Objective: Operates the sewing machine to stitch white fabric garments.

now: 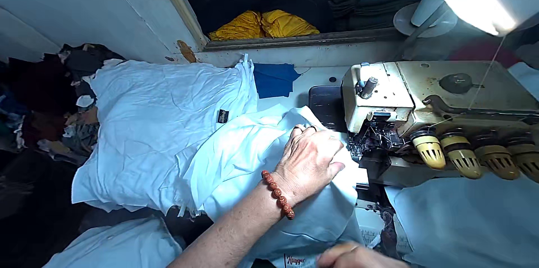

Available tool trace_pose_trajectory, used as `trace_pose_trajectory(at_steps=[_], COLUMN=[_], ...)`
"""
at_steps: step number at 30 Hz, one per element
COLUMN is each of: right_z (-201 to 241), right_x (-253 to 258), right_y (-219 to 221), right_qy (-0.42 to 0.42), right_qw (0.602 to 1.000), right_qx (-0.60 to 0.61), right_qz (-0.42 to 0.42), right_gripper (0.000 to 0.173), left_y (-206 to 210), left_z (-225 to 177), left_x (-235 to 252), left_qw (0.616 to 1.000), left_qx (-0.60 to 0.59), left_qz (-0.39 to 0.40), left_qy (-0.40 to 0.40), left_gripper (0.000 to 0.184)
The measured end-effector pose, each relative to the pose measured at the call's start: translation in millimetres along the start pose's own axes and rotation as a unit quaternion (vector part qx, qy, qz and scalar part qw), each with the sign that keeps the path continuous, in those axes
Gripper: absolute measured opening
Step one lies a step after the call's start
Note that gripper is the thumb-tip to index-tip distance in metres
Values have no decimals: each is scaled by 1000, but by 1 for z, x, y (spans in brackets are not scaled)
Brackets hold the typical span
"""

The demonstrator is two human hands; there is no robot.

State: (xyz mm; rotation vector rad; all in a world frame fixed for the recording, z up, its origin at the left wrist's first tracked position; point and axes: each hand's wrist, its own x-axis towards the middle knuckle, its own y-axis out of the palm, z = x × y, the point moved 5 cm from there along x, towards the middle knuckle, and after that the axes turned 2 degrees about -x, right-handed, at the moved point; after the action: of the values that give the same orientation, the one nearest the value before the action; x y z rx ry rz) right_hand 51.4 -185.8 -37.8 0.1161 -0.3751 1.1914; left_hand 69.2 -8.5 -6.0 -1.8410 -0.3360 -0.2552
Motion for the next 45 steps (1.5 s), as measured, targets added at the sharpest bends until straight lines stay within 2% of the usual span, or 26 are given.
trace_pose_trajectory(at_steps=[2, 4, 7, 9, 12, 15, 17, 19, 21, 22, 24, 28, 31, 33, 37, 41, 45], right_z=[-3, -6, -10, -14, -20, -23, -25, -27, -31, -34, -42, -56, -62, -68, -78, -83, -84], right_x=[3, 11, 26, 32, 34, 32, 32, 33, 30, 28, 23, 15, 9, 5, -3, -4, -7], right_y=[-23, -45, -61, -64, -67, -67, -64, -57, -48, -43, -35, -26, -20, -19, -21, -19, -18], right_qy=[15, 4, -15, -24, -22, -13, -15, 0, 28, 40, 60, 103, 128, 103, 36, 30, 50], right_qw=[994, 979, 964, 961, 958, 959, 963, 973, 979, 979, 976, 973, 971, 967, 939, 935, 946], right_qx=[-37, -68, -63, -46, -31, -19, -4, 5, -15, -37, -84, -87, -74, -116, -218, -174, -113], right_qz=[-104, -193, -257, -272, -284, -282, -267, -230, -203, -197, -192, -187, -187, -204, -264, -307, -299], right_gripper=[15, 16, 25, 28, 23, 23, 30, 39, 40, 38, 27, 10, 7, 6, 11, 6, 4], left_y=[0, 0, 2, 2, 5, 4, 3, -2, -9, -12, -15, -7, 2, 3, 1, 7, 16], left_z=[1, 4, 8, 8, 7, 6, 8, 11, 11, 10, 9, 10, 13, 15, 19, 22, 26], left_x=[2, 0, -4, -7, -10, -7, -6, -5, -4, -3, 1, 4, 1, -1, 6, 18, 20], left_qw=[1000, 998, 987, 988, 997, 997, 983, 932, 886, 885, 910, 976, 993, 989, 944, 951, 967], left_qx=[-14, -60, -151, -142, -72, -76, -179, -361, -464, -465, -412, -206, -113, -147, -325, -299, -251], left_qz=[-18, -17, -28, -33, -22, -21, -24, -16, 4, 14, 23, 19, 7, -17, -33, -27, -15], left_qy=[9, 19, 54, 56, 30, 21, 30, 35, 18, 18, 34, 64, 45, 27, 48, 70, 49], left_gripper=[9, 11, 9, 9, 22, 7, 5, 3, 7, 9, 11, 20, 12, 10, 9, 9, 9])
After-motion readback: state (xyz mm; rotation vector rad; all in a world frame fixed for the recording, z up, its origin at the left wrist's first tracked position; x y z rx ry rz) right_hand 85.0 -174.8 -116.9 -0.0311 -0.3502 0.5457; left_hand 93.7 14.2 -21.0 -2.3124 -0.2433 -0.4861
